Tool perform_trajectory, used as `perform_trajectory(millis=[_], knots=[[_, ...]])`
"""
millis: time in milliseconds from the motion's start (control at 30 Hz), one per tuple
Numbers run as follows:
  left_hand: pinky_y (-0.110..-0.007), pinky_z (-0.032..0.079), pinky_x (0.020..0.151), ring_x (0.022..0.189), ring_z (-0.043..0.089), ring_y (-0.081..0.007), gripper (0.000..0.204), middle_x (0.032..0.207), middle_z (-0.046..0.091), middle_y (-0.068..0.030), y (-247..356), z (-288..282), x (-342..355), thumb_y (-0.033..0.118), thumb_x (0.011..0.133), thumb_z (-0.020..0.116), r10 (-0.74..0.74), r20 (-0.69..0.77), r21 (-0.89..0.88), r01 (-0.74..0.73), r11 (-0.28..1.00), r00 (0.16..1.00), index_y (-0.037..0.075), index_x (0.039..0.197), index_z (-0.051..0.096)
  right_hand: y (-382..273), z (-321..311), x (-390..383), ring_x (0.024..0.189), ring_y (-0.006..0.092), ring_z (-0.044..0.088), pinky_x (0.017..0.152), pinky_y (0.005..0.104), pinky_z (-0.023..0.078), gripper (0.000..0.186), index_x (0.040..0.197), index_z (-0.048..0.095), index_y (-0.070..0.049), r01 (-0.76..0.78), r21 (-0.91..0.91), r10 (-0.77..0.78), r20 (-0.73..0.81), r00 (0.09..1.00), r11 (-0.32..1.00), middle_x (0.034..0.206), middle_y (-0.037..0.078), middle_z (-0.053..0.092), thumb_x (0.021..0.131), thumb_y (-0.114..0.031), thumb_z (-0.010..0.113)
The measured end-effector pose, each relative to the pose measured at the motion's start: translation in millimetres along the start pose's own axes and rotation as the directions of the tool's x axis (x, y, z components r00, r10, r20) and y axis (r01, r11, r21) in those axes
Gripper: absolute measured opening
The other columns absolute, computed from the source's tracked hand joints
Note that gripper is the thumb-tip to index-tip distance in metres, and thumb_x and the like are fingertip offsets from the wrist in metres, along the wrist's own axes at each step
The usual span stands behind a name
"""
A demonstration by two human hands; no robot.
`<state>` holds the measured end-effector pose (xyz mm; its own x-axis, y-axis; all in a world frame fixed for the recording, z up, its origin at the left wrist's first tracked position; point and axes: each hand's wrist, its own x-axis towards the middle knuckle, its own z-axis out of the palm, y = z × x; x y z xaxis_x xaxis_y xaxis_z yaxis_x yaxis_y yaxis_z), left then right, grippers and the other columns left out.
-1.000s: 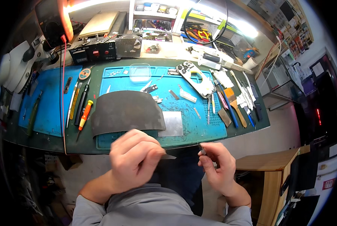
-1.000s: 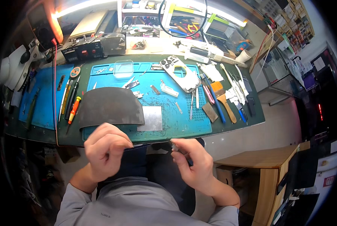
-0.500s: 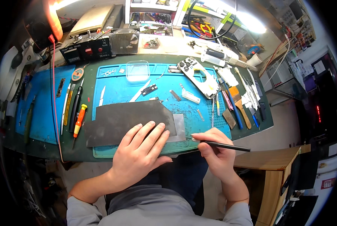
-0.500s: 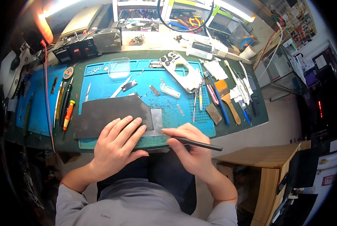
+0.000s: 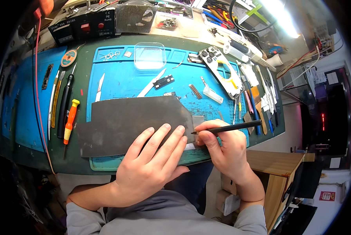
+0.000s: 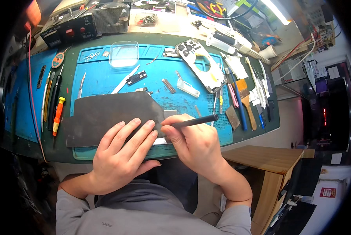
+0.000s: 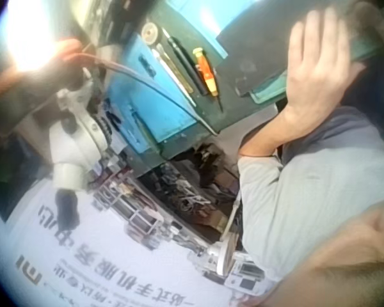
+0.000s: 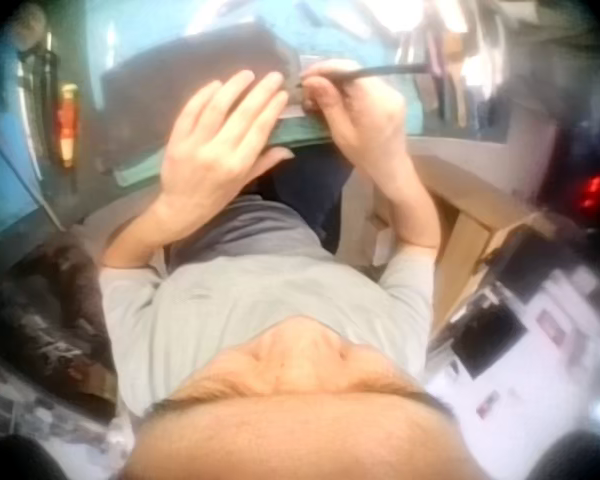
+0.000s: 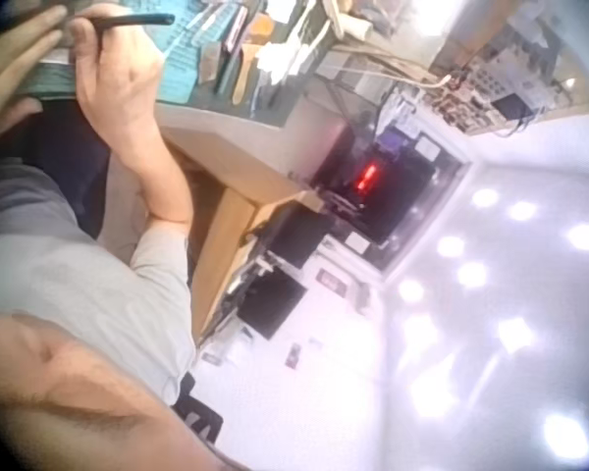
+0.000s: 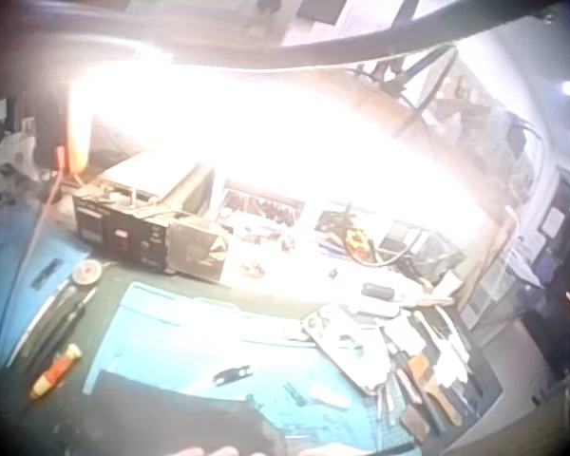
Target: The person rubs a small metallic component on a sanding pad, then uses a brush to clean the camera module area of a disassembled smartphone back cover. The person handles the component and the phone back cover throughout.
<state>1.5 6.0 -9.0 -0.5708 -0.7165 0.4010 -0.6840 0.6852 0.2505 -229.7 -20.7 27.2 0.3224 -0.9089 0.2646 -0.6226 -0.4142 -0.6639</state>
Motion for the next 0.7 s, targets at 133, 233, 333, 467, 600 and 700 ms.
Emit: perform_trajectory(millis=[133, 233, 333, 467, 600, 700], knots=[[-0.047, 0.046, 0.118, 0.14, 0.062, -0.0299, 0.062, 0.151, 0.068, -0.0071, -0.6, 0.6, -0.4, 0.052, 0.094, 0.074, -0.003, 0.006, 0.005, 0.003, 1.0, 1.0, 0.008, 0.138, 0.074, 0.7, 2.3, 0.5, 0.071, 0.0256, 0.073, 0.063, 0.0355, 0.055, 0.011, 0.107, 0.072, -0.001, -0.002, -0.023, 0.002, 0.0, 1.0, 1.0, 0.096, 0.01, 0.076, 0.105, -0.012, 0.074], [-0.047, 0.046, 0.117, 0.14, 0.062, -0.03, 0.062, 0.151, 0.068, -0.0075, -0.7, 0.7, -0.2, 0.052, 0.094, 0.075, 0.0, 0.007, 0.004, 0.0, 1.0, 1.0, 0.008, 0.138, 0.074, -1.7, 1.5, 1.0, 0.071, 0.0264, 0.072, 0.063, 0.0359, 0.055, 0.011, 0.107, 0.072, -0.001, -0.021, -0.027, 0.021, 0.007, 1.0, 0.999, 0.096, 0.01, 0.076, 0.105, -0.011, 0.074], [-0.048, 0.046, 0.117, 0.139, 0.062, -0.0302, 0.062, 0.15, 0.068, -0.008, -0.8, 0.5, 0.2, 0.051, 0.094, 0.075, 0.002, 0.006, 0.007, -0.002, 1.0, 1.0, 0.007, 0.138, 0.075, -3.4, 0.8, 2.6, 0.07, 0.0271, 0.071, 0.063, 0.0365, 0.055, 0.01, 0.107, 0.071, -0.001, -0.008, -0.057, 0.009, 0.016, 1.0, 0.998, 0.095, 0.01, 0.076, 0.105, -0.011, 0.074], [-0.048, 0.046, 0.117, 0.139, 0.062, -0.0303, 0.061, 0.15, 0.068, -0.0088, -0.5, 1.5, -0.1, 0.051, 0.094, 0.075, 0.005, -0.005, 0.008, -0.005, 1.0, 1.0, 0.007, 0.137, 0.075, -3.8, 1.6, 4.7, 0.071, 0.0289, 0.072, 0.064, 0.0377, 0.055, 0.011, 0.106, 0.07, -0.001, -0.011, -0.076, 0.013, 0.029, 1.0, 0.997, 0.096, 0.01, 0.076, 0.105, -0.011, 0.074], [-0.049, 0.046, 0.118, 0.139, 0.062, -0.0307, 0.061, 0.15, 0.068, -0.0092, -0.1, 1.4, -0.1, 0.051, 0.095, 0.074, 0.001, -0.007, 0.005, -0.001, 1.0, 1.0, 0.007, 0.137, 0.075, -4.7, 1.6, 6.2, 0.073, 0.0309, 0.072, 0.064, 0.0389, 0.056, 0.013, 0.106, 0.069, -0.001, -0.013, -0.103, 0.017, 0.035, 0.999, 0.995, 0.095, 0.011, 0.076, 0.106, -0.013, 0.073], [-0.049, 0.046, 0.118, 0.139, 0.062, -0.0308, 0.061, 0.15, 0.068, -0.0093, 0.0, 1.8, 0.1, 0.051, 0.095, 0.074, 0.001, -0.01, 0.005, -0.001, 1.0, 1.0, 0.006, 0.137, 0.075, -4.0, 1.9, 5.7, 0.073, 0.0317, 0.073, 0.064, 0.0394, 0.056, 0.014, 0.106, 0.069, -0.001, -0.005, -0.109, 0.008, 0.029, 1.0, 0.994, 0.094, 0.012, 0.076, 0.107, -0.014, 0.072]])
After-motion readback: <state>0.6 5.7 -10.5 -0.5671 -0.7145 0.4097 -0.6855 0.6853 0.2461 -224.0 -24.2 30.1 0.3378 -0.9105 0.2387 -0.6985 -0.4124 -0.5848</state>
